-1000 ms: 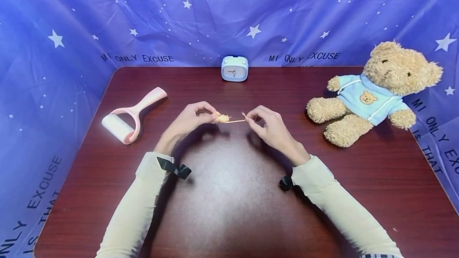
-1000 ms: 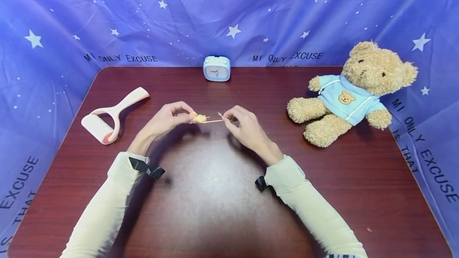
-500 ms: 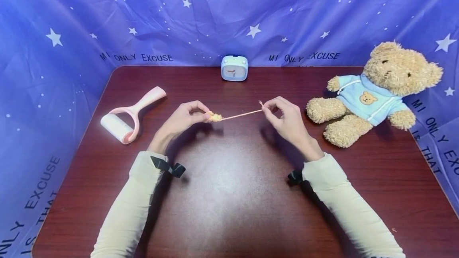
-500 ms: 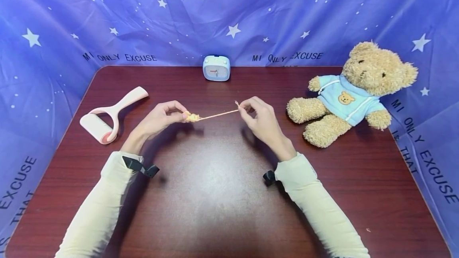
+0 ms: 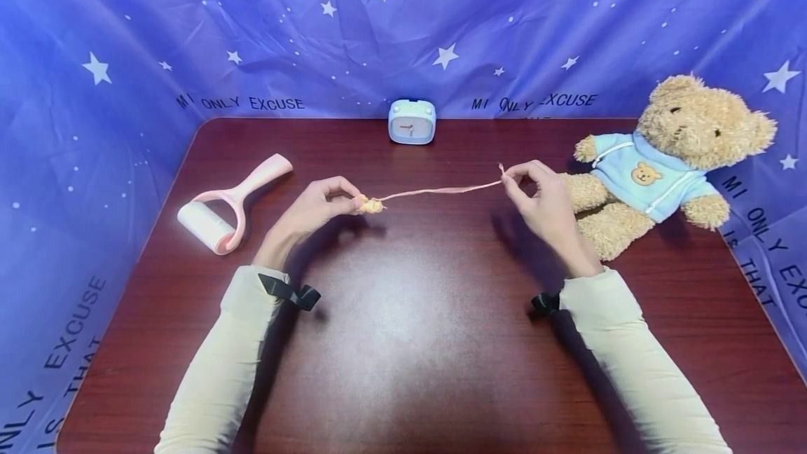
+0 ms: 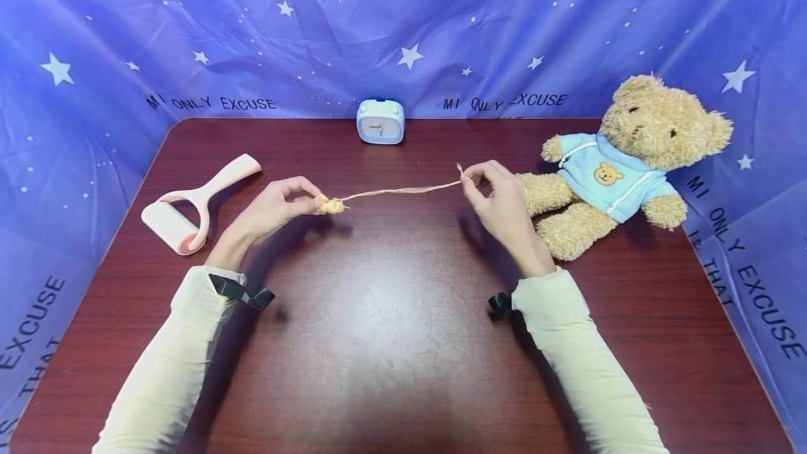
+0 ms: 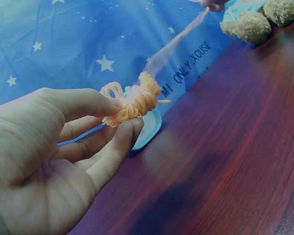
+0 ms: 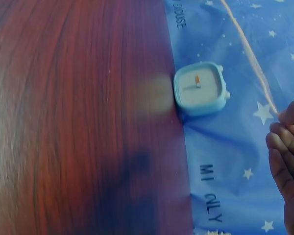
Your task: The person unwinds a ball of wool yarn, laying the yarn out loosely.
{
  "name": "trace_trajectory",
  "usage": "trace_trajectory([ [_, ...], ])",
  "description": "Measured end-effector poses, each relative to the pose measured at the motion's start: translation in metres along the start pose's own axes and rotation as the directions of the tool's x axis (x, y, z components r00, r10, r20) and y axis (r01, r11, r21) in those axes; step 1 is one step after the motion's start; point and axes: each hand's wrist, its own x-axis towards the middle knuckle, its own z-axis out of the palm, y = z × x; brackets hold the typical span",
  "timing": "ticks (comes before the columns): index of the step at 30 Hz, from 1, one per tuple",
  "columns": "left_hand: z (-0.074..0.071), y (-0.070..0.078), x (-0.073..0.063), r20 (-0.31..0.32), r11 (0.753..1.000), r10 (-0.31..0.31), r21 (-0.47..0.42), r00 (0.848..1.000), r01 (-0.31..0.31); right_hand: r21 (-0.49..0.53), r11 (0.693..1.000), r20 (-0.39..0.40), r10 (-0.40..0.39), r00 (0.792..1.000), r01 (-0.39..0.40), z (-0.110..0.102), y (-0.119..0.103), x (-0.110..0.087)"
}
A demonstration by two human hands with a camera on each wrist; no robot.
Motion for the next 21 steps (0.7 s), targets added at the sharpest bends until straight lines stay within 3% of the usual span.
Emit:
trace_trajectory([
  [7, -0.005, 0.0, 0.0, -0.011, 0.999, -0.014, 0.029, 1.0, 0.014, -0.056, 0.997, -0.041, 0.051, 0.998, -0.053, -0.017, 0.005, 0.001],
  [14, -0.008, -0.002, -0.001, -0.023, 0.999, -0.016, 0.05, 1.0, 0.017, -0.1, 0.993, -0.128, 0.049, 0.991, -0.062, -0.04, 0.011, 0.006],
  [21, -0.01, 0.0, -0.002, -0.031, 0.998, 0.001, 0.055, 1.0, 0.001, -0.129, 0.988, -0.167, 0.057, 0.984, -0.079, -0.056, 0.015, 0.01],
])
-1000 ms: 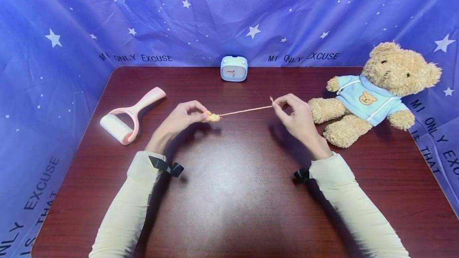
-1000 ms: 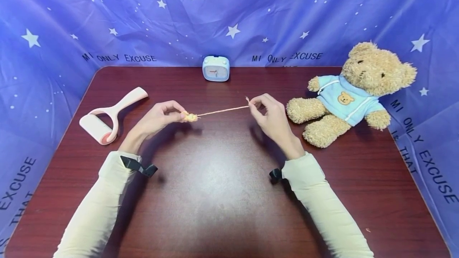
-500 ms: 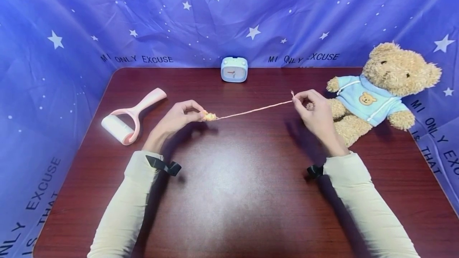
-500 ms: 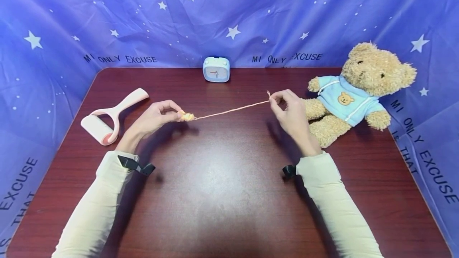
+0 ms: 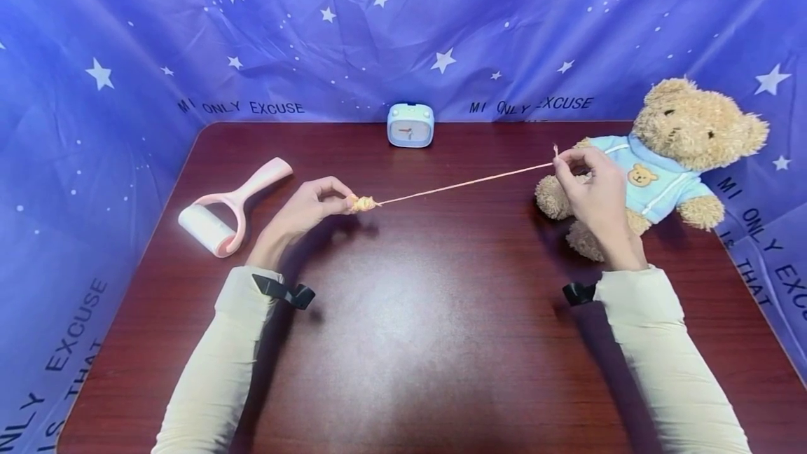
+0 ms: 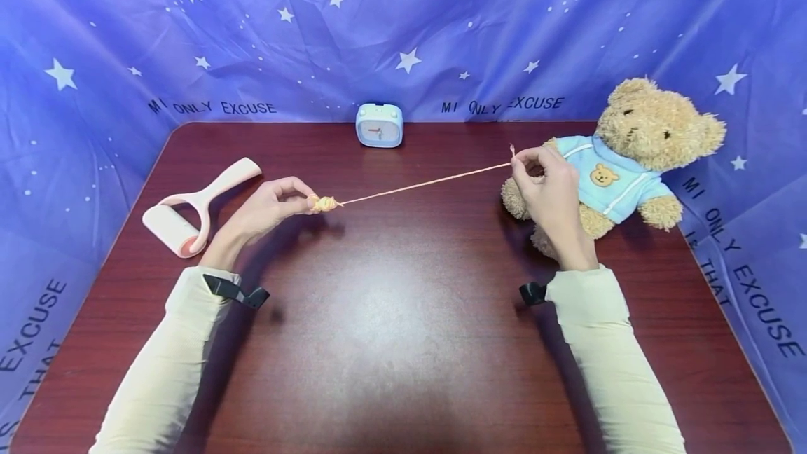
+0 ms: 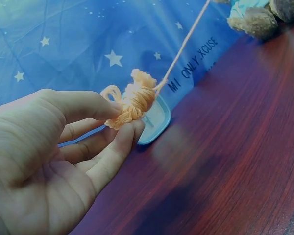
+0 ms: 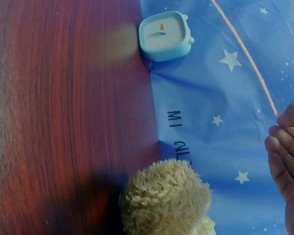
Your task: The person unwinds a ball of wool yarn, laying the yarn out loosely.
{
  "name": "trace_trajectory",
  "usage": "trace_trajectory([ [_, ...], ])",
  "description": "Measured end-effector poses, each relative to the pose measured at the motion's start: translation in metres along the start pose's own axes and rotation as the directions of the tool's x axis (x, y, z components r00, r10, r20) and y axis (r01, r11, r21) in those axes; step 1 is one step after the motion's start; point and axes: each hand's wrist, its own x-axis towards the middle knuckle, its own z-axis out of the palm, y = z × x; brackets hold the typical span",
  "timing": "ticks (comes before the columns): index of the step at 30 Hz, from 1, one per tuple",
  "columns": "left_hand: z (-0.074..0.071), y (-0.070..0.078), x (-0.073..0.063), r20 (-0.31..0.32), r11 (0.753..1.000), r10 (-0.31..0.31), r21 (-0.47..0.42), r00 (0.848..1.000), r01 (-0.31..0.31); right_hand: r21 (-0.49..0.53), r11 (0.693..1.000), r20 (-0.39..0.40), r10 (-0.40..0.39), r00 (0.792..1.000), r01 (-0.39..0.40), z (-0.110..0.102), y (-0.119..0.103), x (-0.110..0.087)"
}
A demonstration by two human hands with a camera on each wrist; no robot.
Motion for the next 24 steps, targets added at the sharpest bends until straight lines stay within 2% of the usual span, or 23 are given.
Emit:
trace_trajectory([
  [10, -0.003, 0.002, -0.001, -0.01, 1.0, 0.009, 0.019, 1.0, -0.009, -0.023, 0.996, -0.03, 0.083, 0.996, -0.084, -0.014, 0.006, 0.002],
  [24, -0.009, 0.001, -0.003, -0.038, 0.996, -0.008, 0.086, 0.999, 0.011, -0.061, 0.99, -0.172, 0.118, 0.978, -0.13, -0.034, 0.012, 0.01],
])
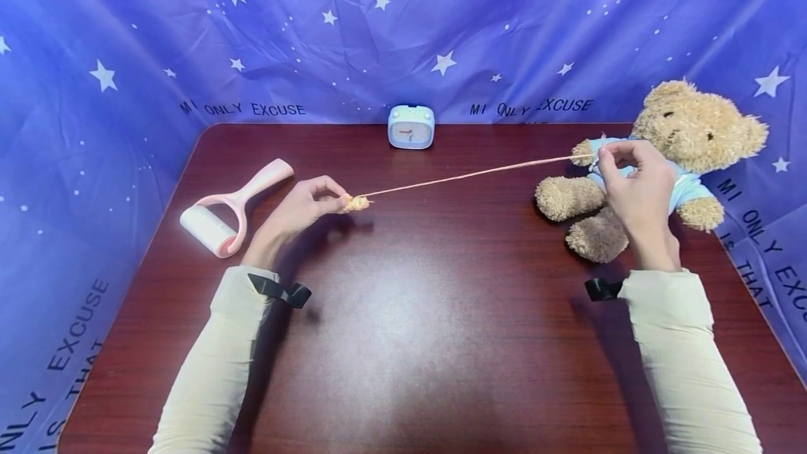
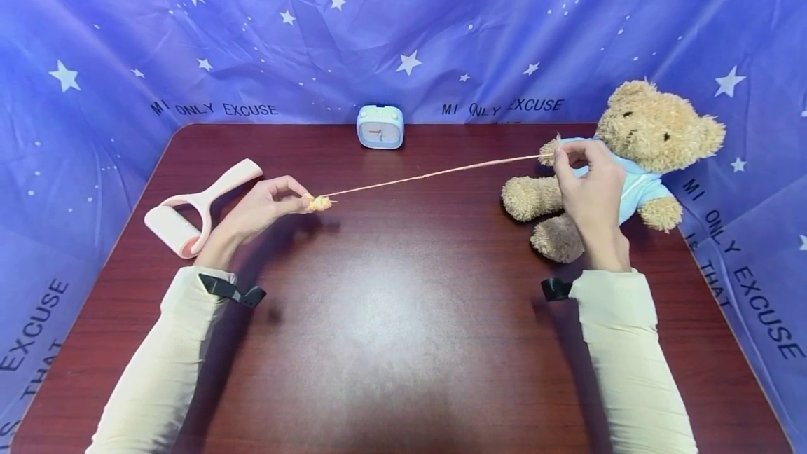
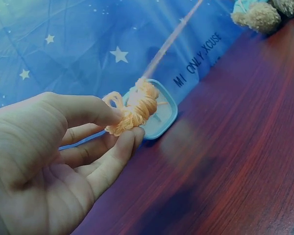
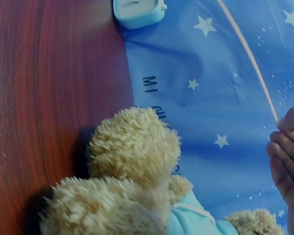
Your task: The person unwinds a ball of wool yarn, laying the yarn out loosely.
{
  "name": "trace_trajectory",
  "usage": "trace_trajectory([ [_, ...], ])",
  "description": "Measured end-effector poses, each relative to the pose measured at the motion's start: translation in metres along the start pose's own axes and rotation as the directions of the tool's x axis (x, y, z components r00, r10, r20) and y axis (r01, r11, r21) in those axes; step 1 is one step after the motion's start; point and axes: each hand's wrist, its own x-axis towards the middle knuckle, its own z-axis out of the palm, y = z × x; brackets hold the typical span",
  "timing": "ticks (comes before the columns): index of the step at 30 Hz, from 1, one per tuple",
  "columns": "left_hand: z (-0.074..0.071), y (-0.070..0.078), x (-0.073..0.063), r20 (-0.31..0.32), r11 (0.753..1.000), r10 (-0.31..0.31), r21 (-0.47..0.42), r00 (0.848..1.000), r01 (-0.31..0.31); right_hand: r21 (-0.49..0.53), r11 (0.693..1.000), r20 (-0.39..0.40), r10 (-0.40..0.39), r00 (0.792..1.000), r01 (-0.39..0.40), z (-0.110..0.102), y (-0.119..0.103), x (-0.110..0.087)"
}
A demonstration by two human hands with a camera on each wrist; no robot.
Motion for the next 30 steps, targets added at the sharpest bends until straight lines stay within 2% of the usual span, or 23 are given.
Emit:
trace_trajectory([
  [9, -0.002, 0.003, -0.001, -0.016, 0.999, 0.006, 0.034, 1.0, -0.006, -0.001, 1.0, -0.053, -0.006, 0.999, 0.006, -0.012, 0.007, 0.008],
  [24, -0.011, -0.001, -0.003, -0.052, 0.984, 0.003, 0.177, 0.999, 0.006, -0.044, 0.996, -0.16, 0.075, 0.984, -0.083, -0.024, 0.013, 0.018],
  [30, -0.013, 0.0, -0.004, -0.056, 0.977, 0.017, 0.214, 0.998, -0.005, -0.057, 0.996, -0.131, 0.059, 0.99, -0.066, -0.02, 0.011, 0.015],
])
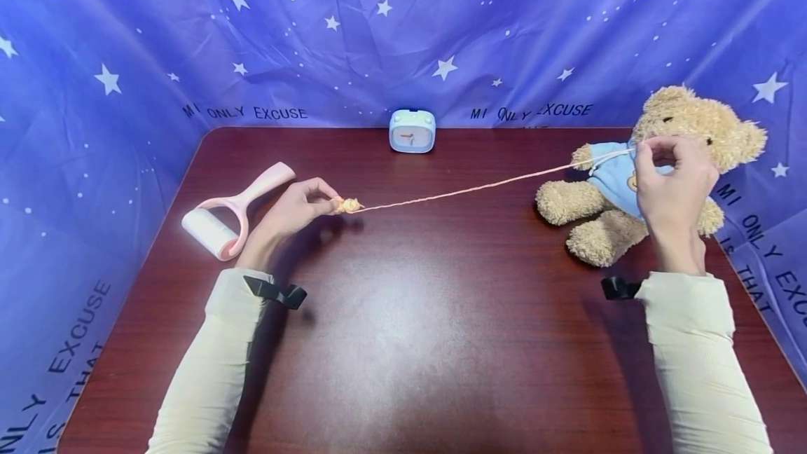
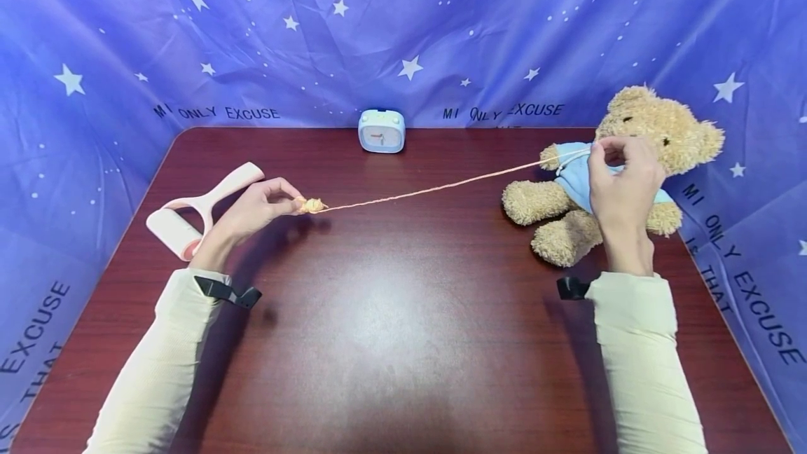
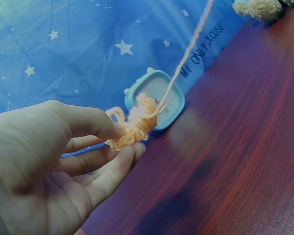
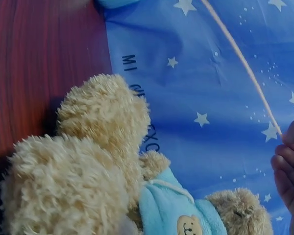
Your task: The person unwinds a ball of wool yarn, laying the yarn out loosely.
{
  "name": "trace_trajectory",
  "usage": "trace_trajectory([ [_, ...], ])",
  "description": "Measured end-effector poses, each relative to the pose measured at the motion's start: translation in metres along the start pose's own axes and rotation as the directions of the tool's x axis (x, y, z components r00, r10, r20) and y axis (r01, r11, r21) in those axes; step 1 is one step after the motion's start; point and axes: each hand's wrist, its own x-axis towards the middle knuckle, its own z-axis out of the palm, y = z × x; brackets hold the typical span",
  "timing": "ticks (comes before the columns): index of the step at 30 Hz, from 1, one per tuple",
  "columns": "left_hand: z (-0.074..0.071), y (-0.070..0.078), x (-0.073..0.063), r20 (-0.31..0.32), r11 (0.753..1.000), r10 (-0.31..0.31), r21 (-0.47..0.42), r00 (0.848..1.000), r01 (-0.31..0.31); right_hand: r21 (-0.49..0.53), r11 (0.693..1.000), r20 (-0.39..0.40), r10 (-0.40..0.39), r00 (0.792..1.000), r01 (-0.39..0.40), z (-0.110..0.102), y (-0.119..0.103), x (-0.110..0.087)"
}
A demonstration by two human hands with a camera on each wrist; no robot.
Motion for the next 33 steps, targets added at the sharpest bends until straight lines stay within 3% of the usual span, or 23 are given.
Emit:
trace_trajectory([
  [6, 0.001, 0.001, 0.0, 0.004, 0.999, -0.003, -0.035, 1.0, 0.003, 0.036, 0.999, 0.138, -0.007, 0.99, 0.002, 0.01, -0.006, -0.017],
  [12, 0.003, 0.004, 0.001, 0.002, 0.996, -0.01, -0.084, 1.0, 0.01, 0.038, 0.999, 0.299, 0.001, 0.954, -0.013, 0.03, -0.012, -0.045],
  [19, 0.008, 0.01, 0.002, -0.003, 0.994, 0.018, -0.103, 1.0, -0.018, 0.017, 1.0, 0.407, -0.03, 0.913, 0.026, 0.059, -0.015, -0.083],
  [28, 0.018, 0.013, 0.005, 0.042, 0.994, 0.059, -0.094, 0.997, -0.055, -0.074, 0.996, 0.587, 0.001, 0.81, 0.052, 0.076, -0.008, -0.112],
  [33, 0.024, 0.017, 0.005, 0.067, 0.993, 0.079, -0.093, 0.995, -0.072, -0.119, 0.991, 0.636, 0.036, 0.77, 0.053, 0.08, -0.007, -0.118],
])
